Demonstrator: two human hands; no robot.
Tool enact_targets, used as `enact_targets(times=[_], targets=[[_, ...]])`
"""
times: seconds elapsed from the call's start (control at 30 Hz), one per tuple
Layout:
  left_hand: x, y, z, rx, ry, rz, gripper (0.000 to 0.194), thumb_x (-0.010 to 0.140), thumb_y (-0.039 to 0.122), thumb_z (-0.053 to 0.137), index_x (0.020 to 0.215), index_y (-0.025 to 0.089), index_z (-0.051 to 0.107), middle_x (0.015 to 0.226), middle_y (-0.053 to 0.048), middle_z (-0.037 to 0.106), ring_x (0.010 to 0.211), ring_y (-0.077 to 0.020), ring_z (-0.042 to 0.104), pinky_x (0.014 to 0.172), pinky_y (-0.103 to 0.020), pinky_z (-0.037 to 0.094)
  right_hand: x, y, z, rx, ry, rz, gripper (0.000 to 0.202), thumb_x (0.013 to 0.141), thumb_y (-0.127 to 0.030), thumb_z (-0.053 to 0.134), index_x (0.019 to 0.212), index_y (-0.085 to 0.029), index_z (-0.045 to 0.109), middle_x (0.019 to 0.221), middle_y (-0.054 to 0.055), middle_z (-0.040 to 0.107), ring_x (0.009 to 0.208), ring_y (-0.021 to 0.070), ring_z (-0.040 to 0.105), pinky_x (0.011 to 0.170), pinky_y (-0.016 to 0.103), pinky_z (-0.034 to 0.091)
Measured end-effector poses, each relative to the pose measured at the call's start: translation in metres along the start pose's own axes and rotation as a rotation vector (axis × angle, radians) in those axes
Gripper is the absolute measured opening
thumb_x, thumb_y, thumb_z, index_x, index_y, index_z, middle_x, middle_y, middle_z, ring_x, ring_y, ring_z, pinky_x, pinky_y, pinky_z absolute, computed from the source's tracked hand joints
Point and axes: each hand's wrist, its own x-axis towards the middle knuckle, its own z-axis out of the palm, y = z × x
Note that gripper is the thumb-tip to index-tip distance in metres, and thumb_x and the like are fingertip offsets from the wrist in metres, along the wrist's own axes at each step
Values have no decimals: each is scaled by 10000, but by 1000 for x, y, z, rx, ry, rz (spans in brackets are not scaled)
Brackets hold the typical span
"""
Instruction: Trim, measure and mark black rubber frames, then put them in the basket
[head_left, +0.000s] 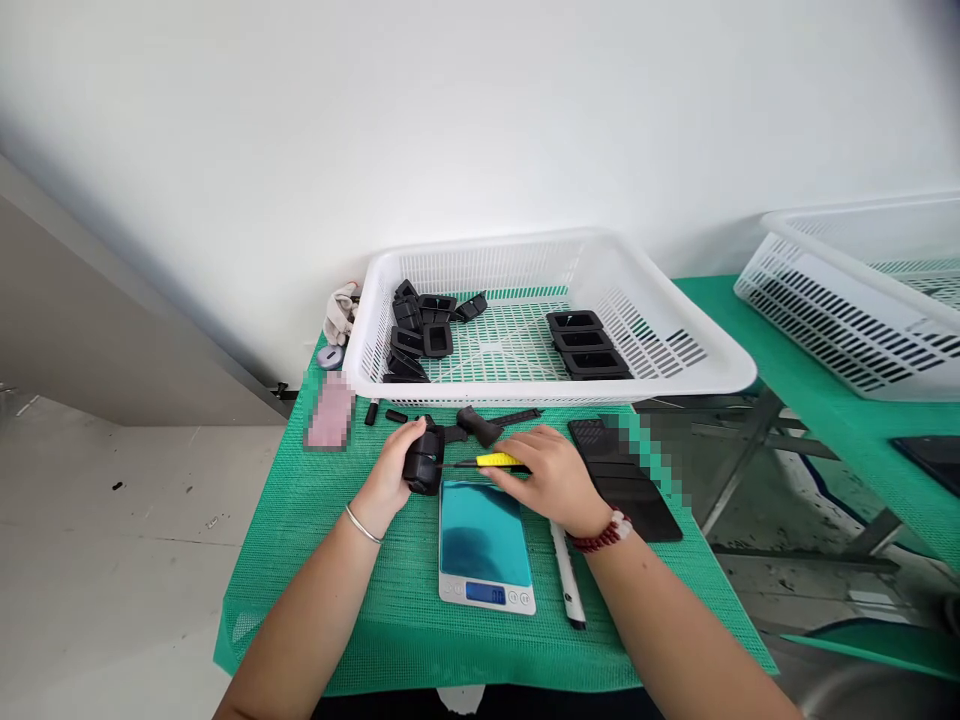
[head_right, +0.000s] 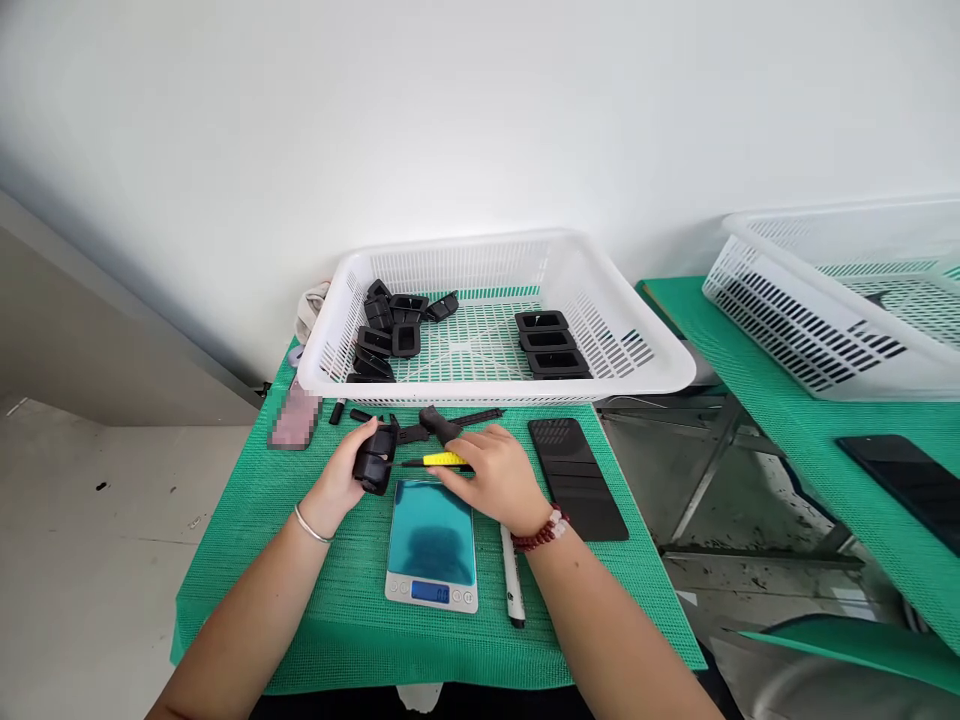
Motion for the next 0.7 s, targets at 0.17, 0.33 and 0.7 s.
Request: enact_targets(times=[0.17, 0.33, 0.7], targets=[[2, 0, -1, -39, -10, -28, 350, 622, 452, 774, 769, 171, 625, 676, 24, 588, 569, -88, 515, 520, -220, 373, 1, -3, 0, 32, -70, -78, 364, 876, -490, 523, 802, -167, 674, 677, 53, 664, 610, 148, 579, 643, 313, 411], [-4, 2, 1, 21, -78, -40, 322, 637, 409, 770, 836, 180, 662, 694, -5, 613, 645, -129, 571, 570, -235, 404, 0, 5, 1, -73, 77, 57, 351, 884, -472, 520, 834, -162, 675, 718, 68, 690, 626, 168, 600, 631, 323, 403], [3, 0, -2, -52, -50, -44, 348, 650, 469, 751, 772, 167, 627, 660, 19, 583, 551, -88, 501, 506, -220, 356, -1, -3, -2, 16, 34, -103, 323, 856, -472, 561, 815, -170, 667, 683, 44, 676, 615, 149, 593, 640, 314, 410]])
